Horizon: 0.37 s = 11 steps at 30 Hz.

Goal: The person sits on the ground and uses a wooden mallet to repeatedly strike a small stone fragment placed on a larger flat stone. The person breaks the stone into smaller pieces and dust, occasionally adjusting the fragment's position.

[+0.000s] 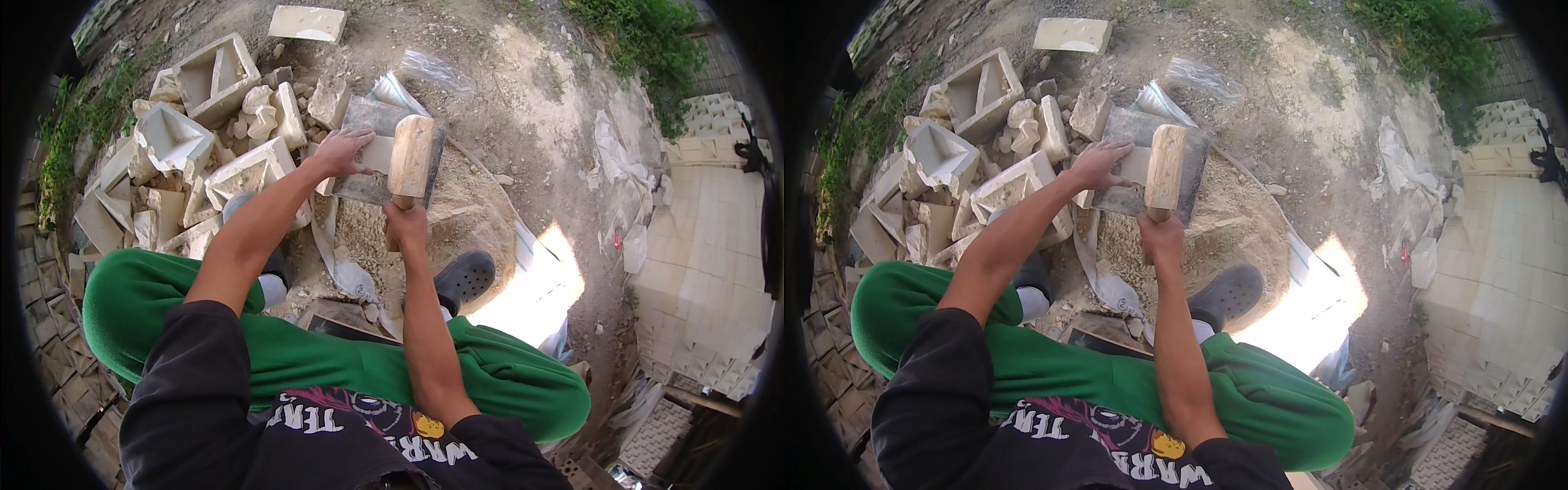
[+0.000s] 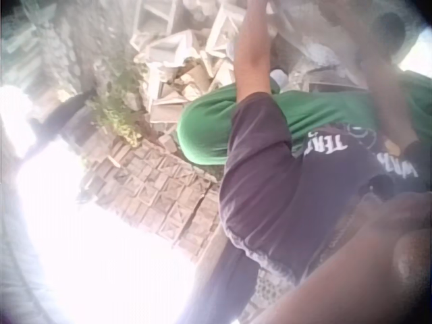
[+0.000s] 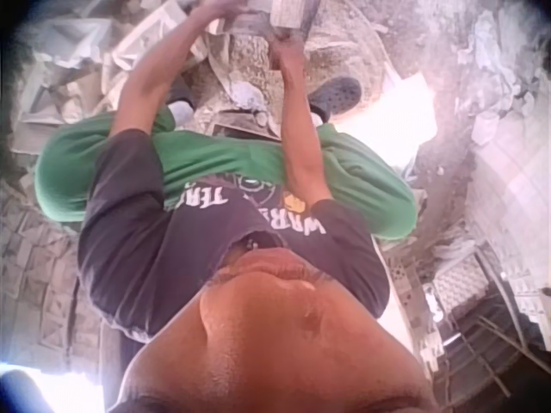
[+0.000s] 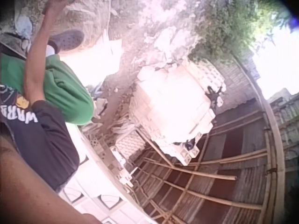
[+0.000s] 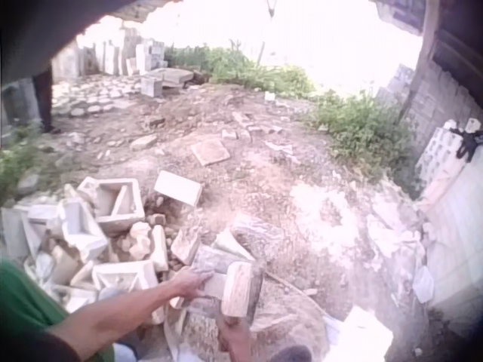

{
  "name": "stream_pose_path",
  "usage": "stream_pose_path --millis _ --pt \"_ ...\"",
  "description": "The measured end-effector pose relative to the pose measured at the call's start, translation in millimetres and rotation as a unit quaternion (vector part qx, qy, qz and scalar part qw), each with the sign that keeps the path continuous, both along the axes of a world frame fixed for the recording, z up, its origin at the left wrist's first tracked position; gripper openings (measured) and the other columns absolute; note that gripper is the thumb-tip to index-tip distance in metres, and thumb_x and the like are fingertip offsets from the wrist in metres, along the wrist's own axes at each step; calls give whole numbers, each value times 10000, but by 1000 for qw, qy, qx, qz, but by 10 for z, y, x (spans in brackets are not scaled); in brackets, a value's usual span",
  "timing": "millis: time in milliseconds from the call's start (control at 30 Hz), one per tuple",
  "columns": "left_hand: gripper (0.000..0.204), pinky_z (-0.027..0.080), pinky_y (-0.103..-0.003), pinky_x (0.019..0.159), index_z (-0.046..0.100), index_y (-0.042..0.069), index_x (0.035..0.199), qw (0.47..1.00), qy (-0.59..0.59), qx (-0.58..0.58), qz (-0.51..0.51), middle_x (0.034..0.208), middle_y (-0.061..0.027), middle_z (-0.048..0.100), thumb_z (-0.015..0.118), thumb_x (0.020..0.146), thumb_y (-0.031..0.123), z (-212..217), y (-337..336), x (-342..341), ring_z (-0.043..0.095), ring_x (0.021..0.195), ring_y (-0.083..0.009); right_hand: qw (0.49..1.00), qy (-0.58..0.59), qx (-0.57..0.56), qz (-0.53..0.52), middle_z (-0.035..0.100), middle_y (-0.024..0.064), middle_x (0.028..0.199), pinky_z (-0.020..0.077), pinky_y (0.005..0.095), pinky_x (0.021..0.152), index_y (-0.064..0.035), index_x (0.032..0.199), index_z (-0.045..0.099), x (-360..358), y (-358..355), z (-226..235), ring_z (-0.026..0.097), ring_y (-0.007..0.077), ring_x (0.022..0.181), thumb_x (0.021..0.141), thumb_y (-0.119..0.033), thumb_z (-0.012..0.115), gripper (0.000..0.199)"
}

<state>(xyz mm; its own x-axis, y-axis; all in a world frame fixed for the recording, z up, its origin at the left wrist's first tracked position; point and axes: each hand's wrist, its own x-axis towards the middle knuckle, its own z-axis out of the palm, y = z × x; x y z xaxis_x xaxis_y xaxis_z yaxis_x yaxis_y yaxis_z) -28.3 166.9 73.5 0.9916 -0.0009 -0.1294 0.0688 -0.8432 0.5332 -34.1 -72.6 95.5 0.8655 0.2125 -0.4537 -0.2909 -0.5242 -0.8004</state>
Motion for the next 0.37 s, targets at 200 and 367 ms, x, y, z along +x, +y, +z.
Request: stream_pose_path --millis 200,367 --pt "944 316 -488 1187 484 174 1496 999 -15 39 -16 1545 -53 469 878 688 462 -22 9 -20 409 1432 -306 996 73 -26 -33 620 72 618 513 343 487 23 811 654 8 -41 193 616 181 484 787 -158 710 190" --pt "918 315 -478 1189 509 167 1473 1000 -7 24 1 1545 -53 469 881 686 457 -83 14 -103 398 1438 -274 996 -38 56 -67 632 87 633 529 353 495 29 874 664 149 -26 450 637 195 509 791 -155 712 207"
